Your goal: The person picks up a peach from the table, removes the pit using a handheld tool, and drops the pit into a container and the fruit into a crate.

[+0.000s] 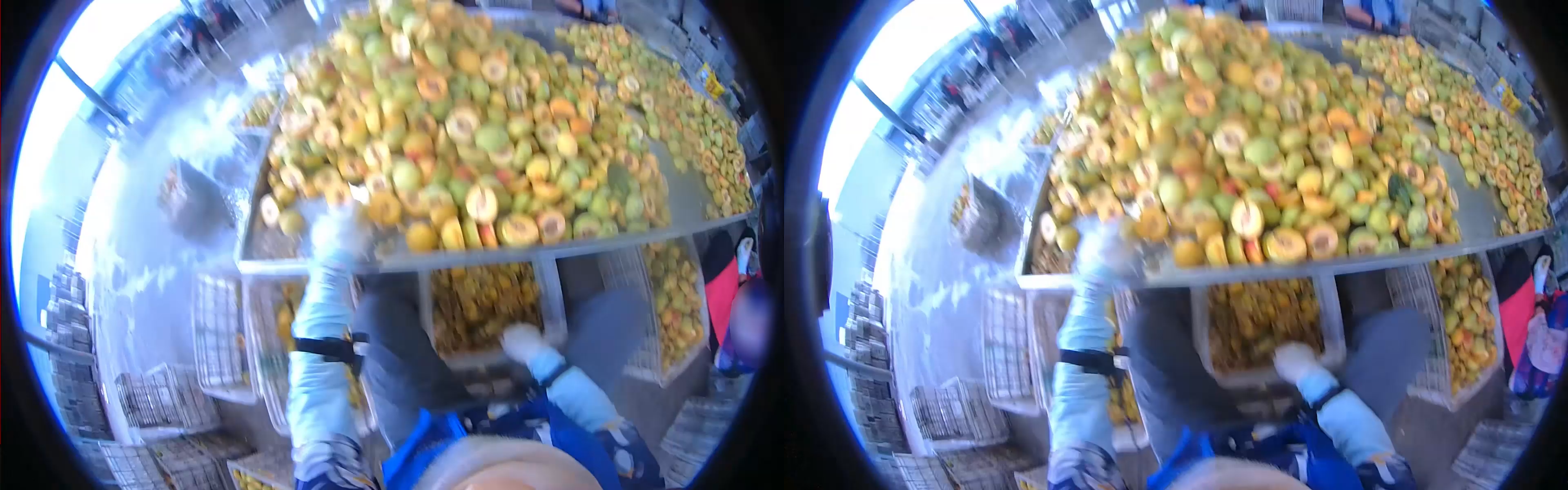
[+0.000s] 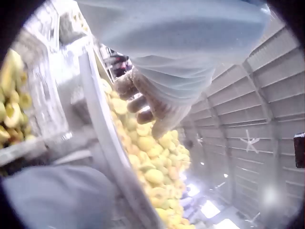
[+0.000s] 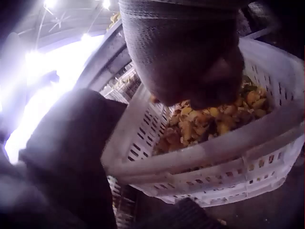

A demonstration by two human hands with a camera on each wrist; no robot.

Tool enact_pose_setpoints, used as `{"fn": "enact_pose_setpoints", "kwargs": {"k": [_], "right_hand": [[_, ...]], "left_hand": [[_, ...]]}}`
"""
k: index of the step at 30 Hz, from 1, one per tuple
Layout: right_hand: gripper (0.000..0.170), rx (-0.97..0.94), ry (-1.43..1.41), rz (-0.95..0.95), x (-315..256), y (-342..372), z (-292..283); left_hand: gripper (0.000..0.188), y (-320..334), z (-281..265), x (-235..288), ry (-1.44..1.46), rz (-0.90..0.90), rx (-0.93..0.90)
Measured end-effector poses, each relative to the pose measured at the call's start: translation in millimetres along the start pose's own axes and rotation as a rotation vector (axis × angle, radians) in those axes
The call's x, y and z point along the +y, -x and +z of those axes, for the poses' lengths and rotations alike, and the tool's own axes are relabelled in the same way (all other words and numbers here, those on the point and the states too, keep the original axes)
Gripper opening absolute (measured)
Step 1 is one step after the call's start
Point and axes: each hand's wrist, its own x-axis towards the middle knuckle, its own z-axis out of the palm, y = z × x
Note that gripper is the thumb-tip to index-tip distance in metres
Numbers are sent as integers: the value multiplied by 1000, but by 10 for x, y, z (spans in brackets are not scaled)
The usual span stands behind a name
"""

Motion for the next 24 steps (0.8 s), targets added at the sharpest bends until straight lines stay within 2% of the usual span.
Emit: {"fn": "enact_pose_setpoints", "kwargs": {"k": [1,3,4,6,7,9,10,11,12,13,14,15,16,17,18,20,22,23,24], "right_hand": [[44,156,-151,56,20,-19,89],[48,206,-307,312,-180,68,-266],[48,225,-311,313,-104,65,-133],[51,68,-313,135,77,-11,124],[51,85,-305,132,97,-32,38],[50,153,-375,230,21,61,-129],[49,84,-273,196,111,38,9],[48,223,-195,151,120,55,100],[45,370,-335,188,156,14,177],[41,616,-456,142,99,-28,152],[47,594,-618,46,41,-24,31],[54,-95,-945,266,-78,96,-301],[57,-211,-912,293,-232,227,-580],[53,-29,-1086,335,-291,218,-551],[48,166,-1408,176,-242,138,-356],[38,20,-1574,170,-649,593,-1048],[35,-25,-1561,-40,-827,752,-1169],[31,120,-1426,-183,-873,729,-1108],[31,459,-1099,-333,-947,665,-1071]], "left_hand": [[38,-136,-14,205,-130,10,25],[46,-255,316,90,91,108,111],[46,-236,223,137,87,119,126],[47,-178,-25,215,101,-41,-131],[47,-161,-62,202,103,-39,-113],[45,20,-102,51,595,-281,48],[41,101,-127,-64,1063,-274,29],[40,243,-182,-83,1534,-272,1],[42,426,-170,-48,1834,-277,-62],[45,636,-316,98,2139,-303,-118],[49,814,-391,262,2179,-373,-147],[52,954,-429,430,2214,-442,-178],[56,1063,-433,575,2238,-449,-217],[60,1170,-393,690,2263,-440,-259],[64,1265,-309,783,2275,-335,-255],[63,1407,-192,983,2291,-372,-251],[61,1505,-136,1191,2298,-450,-200],[61,1543,-111,1258,2306,-458,-208],[61,1571,-91,1306,2301,-435,-226]]}}
